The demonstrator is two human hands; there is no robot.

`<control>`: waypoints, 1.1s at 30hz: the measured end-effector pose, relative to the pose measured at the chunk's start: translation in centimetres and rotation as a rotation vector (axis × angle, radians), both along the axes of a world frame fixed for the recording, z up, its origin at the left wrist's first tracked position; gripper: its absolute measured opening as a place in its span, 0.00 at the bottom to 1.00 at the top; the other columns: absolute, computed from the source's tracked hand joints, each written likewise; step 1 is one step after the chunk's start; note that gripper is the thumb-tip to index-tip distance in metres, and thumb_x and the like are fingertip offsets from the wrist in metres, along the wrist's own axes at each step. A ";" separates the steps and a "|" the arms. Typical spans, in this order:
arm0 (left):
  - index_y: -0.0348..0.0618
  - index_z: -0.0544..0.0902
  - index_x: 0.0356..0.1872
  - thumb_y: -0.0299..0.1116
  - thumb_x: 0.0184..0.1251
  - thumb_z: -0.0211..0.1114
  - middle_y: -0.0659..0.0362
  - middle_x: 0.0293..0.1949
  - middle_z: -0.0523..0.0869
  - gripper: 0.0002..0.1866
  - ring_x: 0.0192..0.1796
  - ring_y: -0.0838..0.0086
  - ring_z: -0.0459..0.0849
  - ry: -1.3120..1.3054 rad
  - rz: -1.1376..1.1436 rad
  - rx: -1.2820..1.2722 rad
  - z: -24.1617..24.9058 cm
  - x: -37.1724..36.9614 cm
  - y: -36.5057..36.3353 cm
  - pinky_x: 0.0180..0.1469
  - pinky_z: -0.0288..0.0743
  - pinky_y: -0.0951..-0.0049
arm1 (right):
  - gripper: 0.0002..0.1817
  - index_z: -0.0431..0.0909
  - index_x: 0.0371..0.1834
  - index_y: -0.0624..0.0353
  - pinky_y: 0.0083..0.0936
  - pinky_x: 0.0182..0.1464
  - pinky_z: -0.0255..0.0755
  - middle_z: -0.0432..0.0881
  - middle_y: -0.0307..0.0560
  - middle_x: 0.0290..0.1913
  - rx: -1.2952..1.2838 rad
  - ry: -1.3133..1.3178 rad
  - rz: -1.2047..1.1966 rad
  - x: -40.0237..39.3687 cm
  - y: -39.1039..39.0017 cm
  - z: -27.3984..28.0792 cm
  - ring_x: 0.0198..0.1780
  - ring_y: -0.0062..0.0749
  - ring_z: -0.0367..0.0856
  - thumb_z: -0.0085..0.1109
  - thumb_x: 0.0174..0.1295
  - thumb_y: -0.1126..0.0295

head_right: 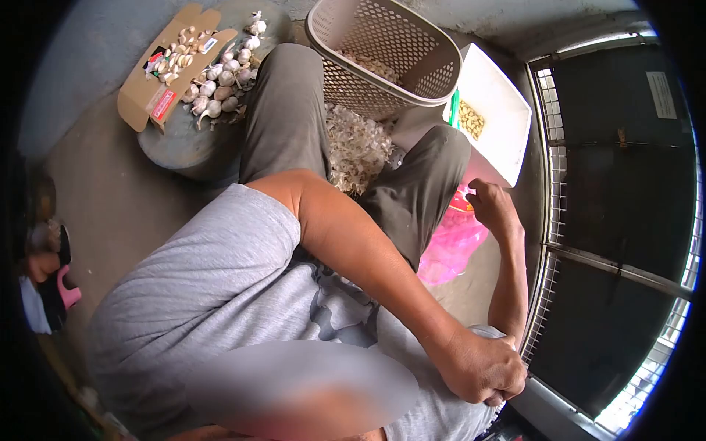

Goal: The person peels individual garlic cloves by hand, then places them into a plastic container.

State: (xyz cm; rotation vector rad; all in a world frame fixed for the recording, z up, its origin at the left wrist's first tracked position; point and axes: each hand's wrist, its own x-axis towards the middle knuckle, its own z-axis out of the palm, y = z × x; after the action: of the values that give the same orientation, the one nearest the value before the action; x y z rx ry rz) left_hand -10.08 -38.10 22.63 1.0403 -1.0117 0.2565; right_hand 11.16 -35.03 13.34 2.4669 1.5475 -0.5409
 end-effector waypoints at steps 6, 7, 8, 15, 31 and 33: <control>0.33 0.83 0.28 0.33 0.63 0.68 0.44 0.29 0.85 0.11 0.35 0.52 0.86 -0.258 0.027 -0.361 4.9 -3.4 -1.5 0.39 0.76 0.55 | 0.11 0.85 0.48 0.62 0.48 0.48 0.80 0.88 0.61 0.42 -0.039 0.048 0.120 0.6 -1.7 -4.0 0.47 0.58 0.87 0.65 0.67 0.70; 0.29 0.80 0.27 0.37 0.71 0.66 0.38 0.27 0.82 0.18 0.36 0.43 0.82 -0.468 -0.046 -0.386 5.6 -4.5 1.3 0.41 0.73 0.50 | 0.10 0.86 0.47 0.62 0.48 0.47 0.80 0.88 0.61 0.42 -0.036 0.056 0.145 0.9 -1.1 -4.4 0.47 0.58 0.87 0.64 0.67 0.70; 0.34 0.84 0.38 0.36 0.67 0.66 0.42 0.35 0.88 0.13 0.43 0.47 0.88 -0.638 -0.045 -0.227 5.1 -4.6 4.4 0.48 0.79 0.51 | 0.09 0.86 0.45 0.62 0.49 0.47 0.80 0.88 0.61 0.43 0.016 0.035 0.132 1.1 0.0 -4.3 0.47 0.60 0.87 0.63 0.69 0.69; 0.37 0.82 0.26 0.32 0.64 0.67 0.51 0.34 0.84 0.10 0.40 0.51 0.85 0.014 0.261 0.315 -8.7 -2.0 11.7 0.49 0.76 0.51 | 0.10 0.84 0.51 0.65 0.37 0.46 0.83 0.89 0.56 0.39 0.788 0.449 0.017 -7.6 9.0 5.7 0.37 0.55 0.88 0.63 0.68 0.78; 0.33 0.87 0.37 0.27 0.67 0.67 0.51 0.37 0.88 0.06 0.39 0.59 0.88 0.479 0.463 1.050 -15.6 -3.1 20.8 0.46 0.79 0.61 | 0.13 0.85 0.38 0.64 0.45 0.43 0.77 0.87 0.60 0.34 0.887 1.613 1.158 -34.9 15.5 10.1 0.39 0.52 0.87 0.68 0.58 0.65; 0.33 0.87 0.38 0.26 0.67 0.67 0.51 0.37 0.88 0.06 0.39 0.60 0.88 0.493 0.460 1.052 -15.8 -3.1 20.8 0.46 0.79 0.62 | 0.13 0.84 0.35 0.65 0.44 0.41 0.77 0.85 0.59 0.31 0.987 1.474 1.205 -35.8 15.3 10.8 0.36 0.50 0.86 0.67 0.59 0.64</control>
State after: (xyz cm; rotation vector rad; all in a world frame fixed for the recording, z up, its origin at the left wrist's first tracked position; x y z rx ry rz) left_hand -13.14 -17.34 6.85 2.1673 -0.3931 -0.2035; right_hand -24.66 -19.74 24.17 0.3279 3.8803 -1.6451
